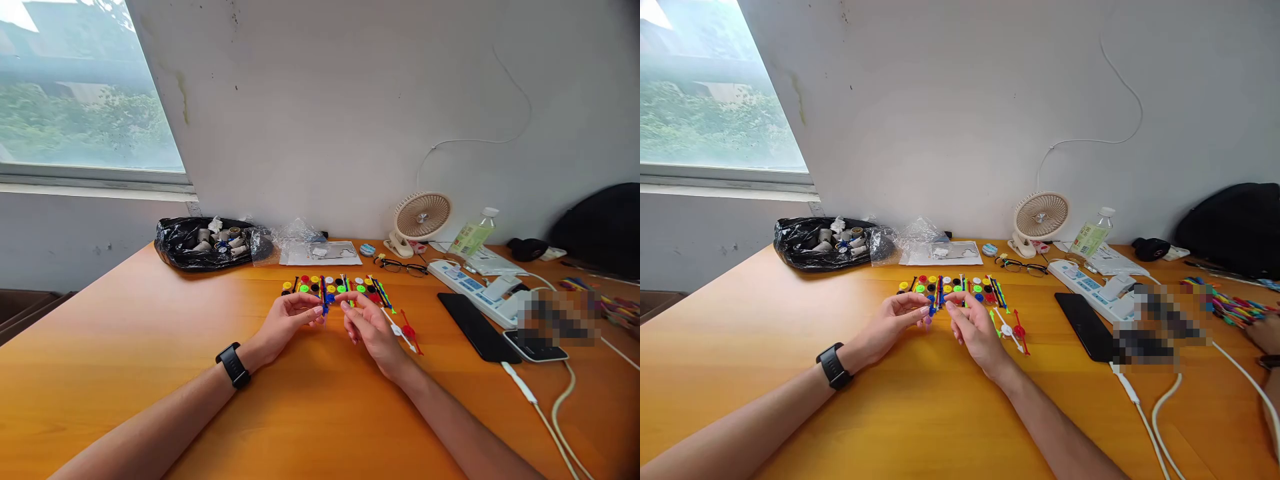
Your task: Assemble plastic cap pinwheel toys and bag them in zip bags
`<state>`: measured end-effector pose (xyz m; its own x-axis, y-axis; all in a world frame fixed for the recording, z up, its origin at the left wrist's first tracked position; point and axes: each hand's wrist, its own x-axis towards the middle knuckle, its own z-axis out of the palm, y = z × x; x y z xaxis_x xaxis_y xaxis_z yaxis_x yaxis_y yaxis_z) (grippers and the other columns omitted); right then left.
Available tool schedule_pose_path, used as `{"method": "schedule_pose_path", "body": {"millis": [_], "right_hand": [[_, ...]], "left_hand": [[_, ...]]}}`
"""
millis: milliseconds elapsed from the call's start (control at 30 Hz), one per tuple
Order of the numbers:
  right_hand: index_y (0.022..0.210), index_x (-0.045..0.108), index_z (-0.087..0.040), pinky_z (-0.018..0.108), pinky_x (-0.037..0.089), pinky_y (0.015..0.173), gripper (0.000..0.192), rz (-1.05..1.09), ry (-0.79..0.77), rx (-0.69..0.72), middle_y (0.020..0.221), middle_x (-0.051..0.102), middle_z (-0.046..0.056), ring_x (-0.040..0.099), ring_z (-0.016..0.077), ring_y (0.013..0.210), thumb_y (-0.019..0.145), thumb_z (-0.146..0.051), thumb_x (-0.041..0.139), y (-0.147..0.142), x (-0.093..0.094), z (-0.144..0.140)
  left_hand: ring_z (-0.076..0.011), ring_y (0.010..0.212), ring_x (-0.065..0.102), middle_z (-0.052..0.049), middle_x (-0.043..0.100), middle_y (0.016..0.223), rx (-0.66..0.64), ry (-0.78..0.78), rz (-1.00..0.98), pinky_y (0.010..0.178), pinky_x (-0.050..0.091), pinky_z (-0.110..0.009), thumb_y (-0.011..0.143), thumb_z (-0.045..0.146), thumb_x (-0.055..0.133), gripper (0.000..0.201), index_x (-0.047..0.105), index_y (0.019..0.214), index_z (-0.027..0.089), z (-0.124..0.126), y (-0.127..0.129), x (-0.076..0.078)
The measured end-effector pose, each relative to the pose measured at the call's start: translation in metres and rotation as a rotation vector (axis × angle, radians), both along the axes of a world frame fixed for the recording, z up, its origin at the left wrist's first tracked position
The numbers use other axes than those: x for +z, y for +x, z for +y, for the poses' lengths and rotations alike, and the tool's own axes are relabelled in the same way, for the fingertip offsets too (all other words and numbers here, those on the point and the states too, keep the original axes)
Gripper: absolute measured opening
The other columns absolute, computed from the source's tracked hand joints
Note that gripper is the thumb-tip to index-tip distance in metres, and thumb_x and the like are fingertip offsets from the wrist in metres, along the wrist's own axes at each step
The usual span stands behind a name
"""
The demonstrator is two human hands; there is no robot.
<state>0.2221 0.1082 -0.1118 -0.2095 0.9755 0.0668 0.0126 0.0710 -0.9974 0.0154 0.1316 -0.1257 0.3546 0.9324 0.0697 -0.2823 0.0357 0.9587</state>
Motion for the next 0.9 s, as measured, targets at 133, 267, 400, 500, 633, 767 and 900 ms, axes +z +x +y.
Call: {"method": "schedule_pose_path", "body": {"millis": [133, 267, 400, 500, 633, 767, 900], "right_hand": [[0.113, 0.060, -0.024, 0.026, 0.028, 0.052, 0.037, -0.063, 0.050, 0.004, 0.059, 0.045, -0.008, 0.039, 0.0126, 0.054, 0.097, -0.057, 0.063, 0.000, -0.004, 0.000], [0.112, 0.060, -0.024, 0.026, 0.026, 0.052, 0.037, -0.106, 0.057, 0.013, 0.060, 0.044, -0.008, 0.039, 0.0128, 0.055, 0.096, -0.056, 0.066, -0.001, -0.003, -0.002], [0.113, 0.061, -0.024, 0.026, 0.025, 0.052, 0.036, -0.133, 0.068, 0.022, 0.060, 0.043, -0.008, 0.038, 0.0126, 0.054, 0.096, -0.056, 0.066, 0.000, -0.005, -0.002], [0.109, 0.063, -0.023, 0.026, 0.027, 0.052, 0.036, -0.173, 0.100, 0.019, 0.061, 0.044, -0.007, 0.039, 0.0123, 0.055, 0.096, -0.056, 0.067, 0.000, -0.007, 0.000], [0.097, 0.066, -0.020, 0.026, 0.038, 0.057, 0.033, -0.191, 0.124, 0.037, 0.073, 0.059, -0.002, 0.051, 0.0138, 0.064, 0.096, -0.053, 0.066, 0.000, -0.010, 0.003], [0.093, 0.065, -0.021, 0.027, 0.043, 0.062, 0.017, -0.324, 0.193, 0.037, 0.080, 0.065, 0.000, 0.058, 0.0162, 0.071, 0.097, -0.038, 0.061, 0.004, -0.006, 0.003], [0.088, 0.062, -0.022, 0.028, 0.034, 0.059, 0.008, -0.778, 0.350, -0.039, 0.072, 0.062, -0.002, 0.054, 0.0159, 0.063, 0.092, -0.021, 0.056, 0.011, 0.001, 0.000]], "left_hand": [[-0.0155, 0.079, 0.067, -0.006, 0.074, 0.085, -0.017, 0.004, 0.008, 0.074, 0.051, -0.027, 0.078, 0.041, 0.092, 0.039, 0.075, 0.099, 0.013, -0.002, 0.002, 0.001], [-0.0155, 0.080, 0.067, -0.006, 0.074, 0.087, -0.037, -0.006, -0.007, 0.074, 0.052, -0.027, 0.077, 0.040, 0.092, 0.039, 0.075, 0.099, 0.012, -0.003, 0.003, 0.000], [-0.0147, 0.080, 0.067, -0.006, 0.074, 0.089, -0.050, -0.006, -0.018, 0.074, 0.053, -0.026, 0.077, 0.040, 0.093, 0.039, 0.075, 0.098, 0.012, -0.003, 0.002, 0.000], [-0.0142, 0.081, 0.068, -0.005, 0.075, 0.092, -0.053, -0.015, -0.018, 0.077, 0.054, -0.026, 0.075, 0.038, 0.094, 0.039, 0.074, 0.097, 0.013, -0.003, 0.002, -0.002], [-0.0161, 0.084, 0.071, -0.006, 0.077, 0.094, -0.078, 0.011, 0.006, 0.081, 0.056, -0.028, 0.073, 0.036, 0.096, 0.039, 0.072, 0.094, 0.013, -0.004, 0.004, -0.009], [-0.0205, 0.087, 0.073, -0.009, 0.078, 0.097, -0.161, 0.084, 0.095, 0.082, 0.056, -0.032, 0.078, 0.039, 0.092, 0.040, 0.071, 0.100, 0.013, -0.007, 0.007, -0.014], [-0.0149, 0.073, 0.063, -0.006, 0.074, 0.091, -0.094, 0.257, 0.341, 0.065, 0.047, -0.025, 0.087, 0.044, 0.082, 0.038, 0.073, 0.107, 0.014, -0.008, 0.007, -0.015]]}}
